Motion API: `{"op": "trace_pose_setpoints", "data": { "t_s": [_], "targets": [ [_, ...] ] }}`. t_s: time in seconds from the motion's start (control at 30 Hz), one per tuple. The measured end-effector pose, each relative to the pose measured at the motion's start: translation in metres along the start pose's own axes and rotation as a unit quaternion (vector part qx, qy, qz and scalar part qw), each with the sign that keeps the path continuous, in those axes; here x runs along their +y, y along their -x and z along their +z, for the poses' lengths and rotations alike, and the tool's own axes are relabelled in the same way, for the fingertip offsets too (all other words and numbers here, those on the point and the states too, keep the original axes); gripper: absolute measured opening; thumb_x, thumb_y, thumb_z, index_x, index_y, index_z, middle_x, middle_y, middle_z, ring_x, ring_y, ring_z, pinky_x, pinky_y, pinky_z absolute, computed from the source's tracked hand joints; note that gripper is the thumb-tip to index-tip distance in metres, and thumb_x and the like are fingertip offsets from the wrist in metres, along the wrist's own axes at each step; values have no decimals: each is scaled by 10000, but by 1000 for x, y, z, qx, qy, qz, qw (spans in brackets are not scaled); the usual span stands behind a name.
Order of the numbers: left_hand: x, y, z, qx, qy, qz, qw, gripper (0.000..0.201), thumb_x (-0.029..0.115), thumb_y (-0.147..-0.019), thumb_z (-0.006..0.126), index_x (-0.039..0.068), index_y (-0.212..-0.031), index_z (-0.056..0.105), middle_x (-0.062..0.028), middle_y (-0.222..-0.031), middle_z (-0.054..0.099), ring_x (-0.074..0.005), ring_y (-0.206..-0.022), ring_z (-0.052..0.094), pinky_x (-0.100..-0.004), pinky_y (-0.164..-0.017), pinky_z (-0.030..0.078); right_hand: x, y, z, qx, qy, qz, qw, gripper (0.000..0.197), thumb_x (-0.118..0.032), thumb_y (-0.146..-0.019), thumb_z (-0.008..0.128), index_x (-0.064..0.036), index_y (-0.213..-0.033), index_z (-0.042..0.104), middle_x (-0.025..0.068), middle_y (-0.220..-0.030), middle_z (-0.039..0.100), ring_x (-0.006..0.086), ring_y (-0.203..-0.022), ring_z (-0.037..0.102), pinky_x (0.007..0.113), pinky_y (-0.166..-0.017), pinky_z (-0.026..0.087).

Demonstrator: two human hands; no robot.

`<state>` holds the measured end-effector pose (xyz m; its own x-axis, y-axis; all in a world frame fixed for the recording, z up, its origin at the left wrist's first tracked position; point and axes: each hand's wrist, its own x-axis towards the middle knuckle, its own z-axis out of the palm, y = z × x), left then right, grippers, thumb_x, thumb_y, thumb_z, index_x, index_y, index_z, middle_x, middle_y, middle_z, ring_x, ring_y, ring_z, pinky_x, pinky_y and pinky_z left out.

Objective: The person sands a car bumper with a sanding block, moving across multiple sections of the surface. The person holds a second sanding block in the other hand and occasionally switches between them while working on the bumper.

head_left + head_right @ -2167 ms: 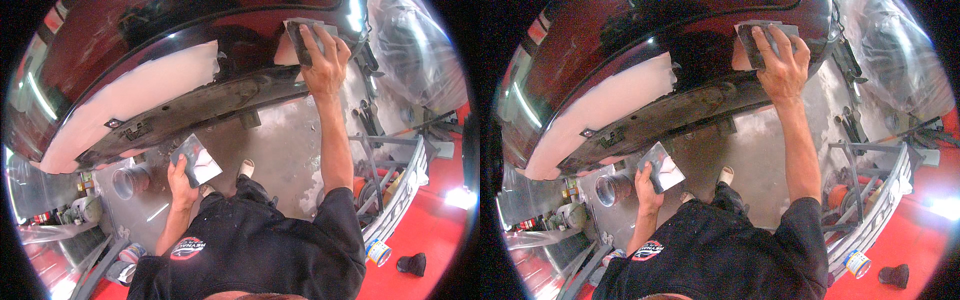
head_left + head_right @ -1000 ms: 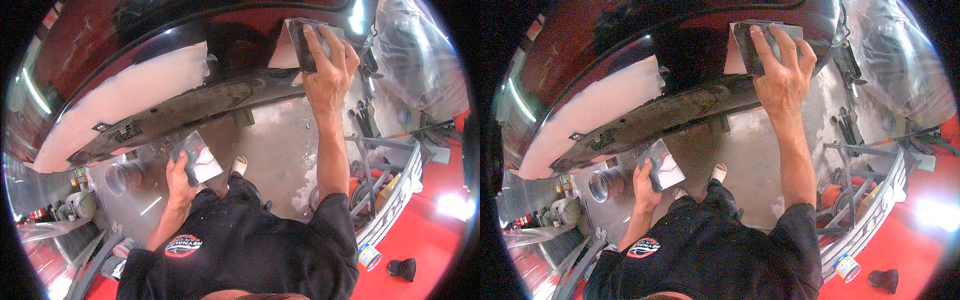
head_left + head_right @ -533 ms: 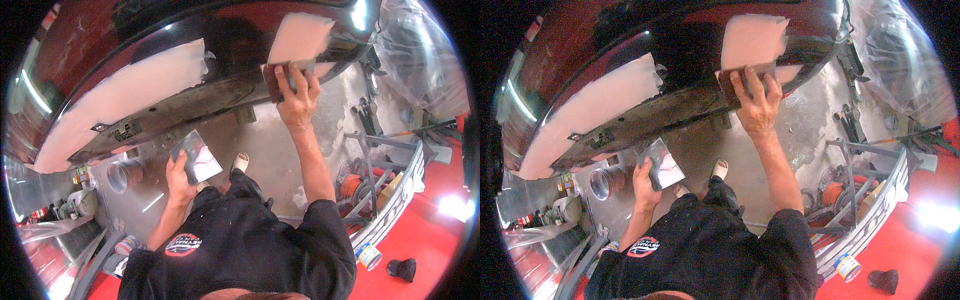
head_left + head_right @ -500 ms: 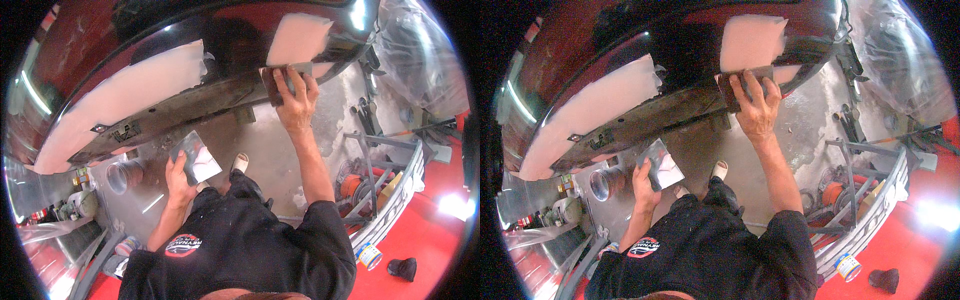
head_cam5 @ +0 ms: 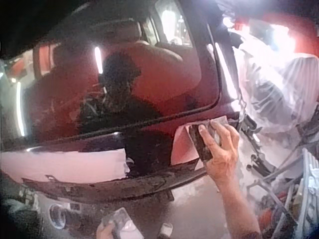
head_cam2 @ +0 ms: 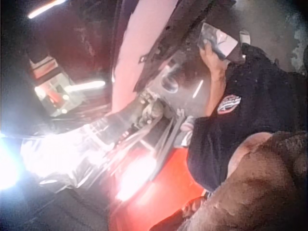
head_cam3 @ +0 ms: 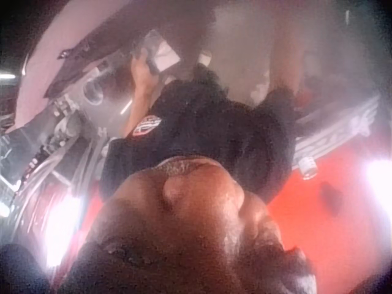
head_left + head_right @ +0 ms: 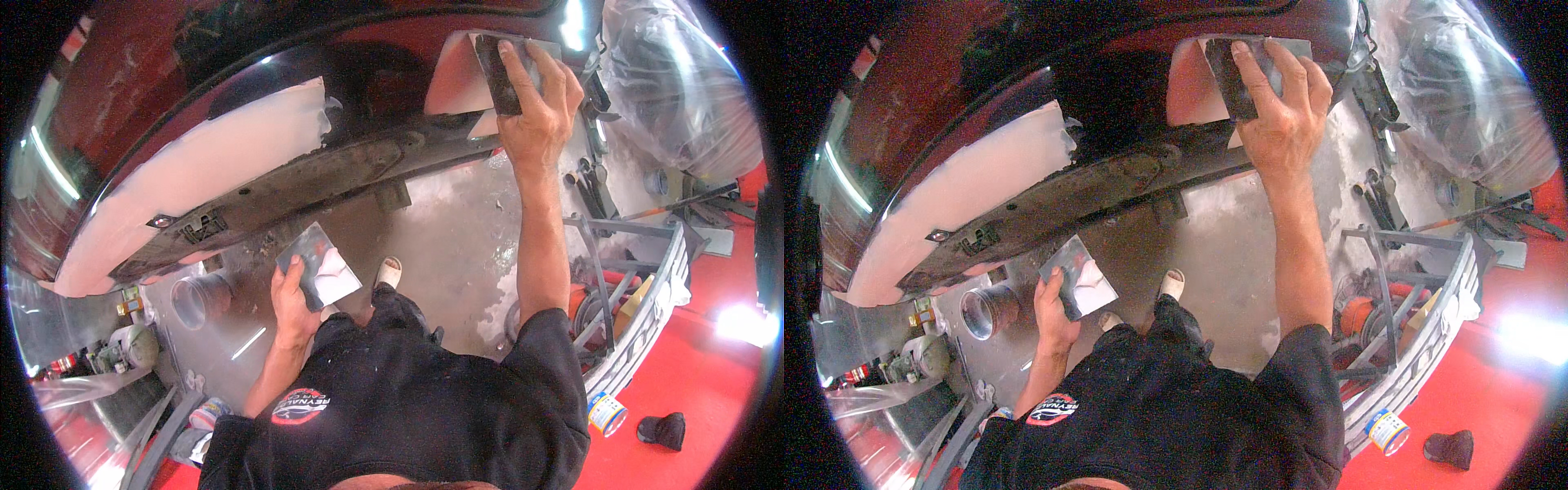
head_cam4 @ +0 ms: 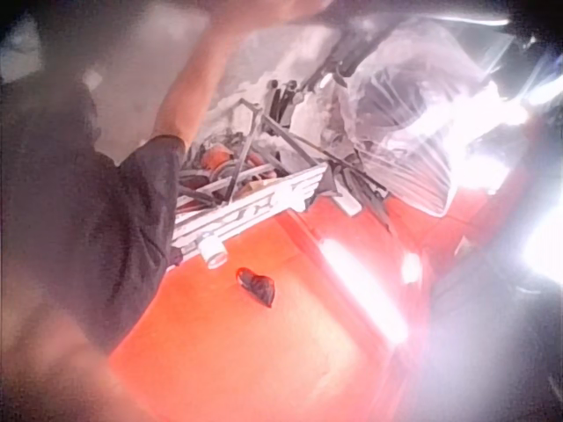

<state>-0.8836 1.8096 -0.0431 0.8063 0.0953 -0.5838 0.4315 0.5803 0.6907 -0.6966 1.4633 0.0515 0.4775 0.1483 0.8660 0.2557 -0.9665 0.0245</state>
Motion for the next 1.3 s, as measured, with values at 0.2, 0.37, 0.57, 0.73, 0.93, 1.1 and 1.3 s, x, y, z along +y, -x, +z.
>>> {"op": "trace_pose_setpoints", "data": {
  "t_s": [0.2, 0.37, 0.57, 0.73, 0.93, 1.1, 1.3],
  "targets": [
    [0, -10, 5, 10, -14, -7, 1000, 340, 203, -1038, 572, 9, -1317, 569, -131, -1237, 688, -264, -1093, 699, -415, -939, 577, 4, 9, 14, -4, -4, 6, 1000, 685, -4, -661, 735, -303, -1277, 737, 18, -1326, 629, 310, -1177, 552, 420, -1026, 476],
    [0, -17, 14, -2, -5, -14, 1000, 334, 206, -1035, 573, 3, -1299, 582, -132, -1208, 697, -263, -1092, 700, -412, -919, 586, -3, 64, 34, -17, 7, 22, 1000, 677, -1, -677, 697, -276, -1295, 732, 55, -1391, 601, 347, -1228, 526, 467, -1069, 459],
    [3, -21, 24, -6, -19, -10, 1000, 372, 173, -1062, 514, -22, -1379, 516, -188, -1292, 659, -312, -1148, 675, -458, -1005, 557, -7, 128, 71, 22, -19, 29, 999, 592, -12, -742, 691, -265, -1275, 742, 65, -1430, 573, 383, -1272, 485, 528, -1104, 439],
    [-1, -18, 26, -10, -4, -15, 1000, 356, 162, -1060, 510, -21, -1366, 525, -178, -1273, 666, -304, -1133, 682, -454, -993, 564, -17, 140, 53, -45, -33, 48, 997, 539, -60, -760, 725, -257, -1260, 753, 69, -1396, 598, 374, -1261, 499, 528, -1090, 445],
    [-1, -10, 24, -39, -5, -23, 999, 371, 220, -1065, 526, 5, -1367, 530, -143, -1265, 671, -282, -1122, 684, -432, -977, 564, -20, 69, -7, -32, -32, 59, 997, 584, -58, -711, 789, -245, -1263, 753, 65, -1337, 636, 338, -1237, 537, 451, -1085, 424],
    [1, -11, 24, -62, 39, -18, 997, 397, 254, -1067, 531, 13, -1381, 520, -136, -1297, 653, -267, -1177, 655, -432, -1015, 537, -7, 8, 0, -50, 33, 33, 998, 639, -71, -702, 862, -240, -1305, 732, 43, -1355, 630, 285, -1229, 563, 424, -1056, 432],
    [2, -10, 25, -91, -59, 74, 991, 395, 226, -1055, 514, 10, -1386, 520, -138, -1309, 647, -273, -1229, 626, -438, -1062, 504, -20, 75, 35, -9, -6, 16, 1000, 601, -14, -698, 705, -248, -1250, 752, 60, -1367, 604, 349, -1221, 518, 475, -1068, 432]
  ]
}}
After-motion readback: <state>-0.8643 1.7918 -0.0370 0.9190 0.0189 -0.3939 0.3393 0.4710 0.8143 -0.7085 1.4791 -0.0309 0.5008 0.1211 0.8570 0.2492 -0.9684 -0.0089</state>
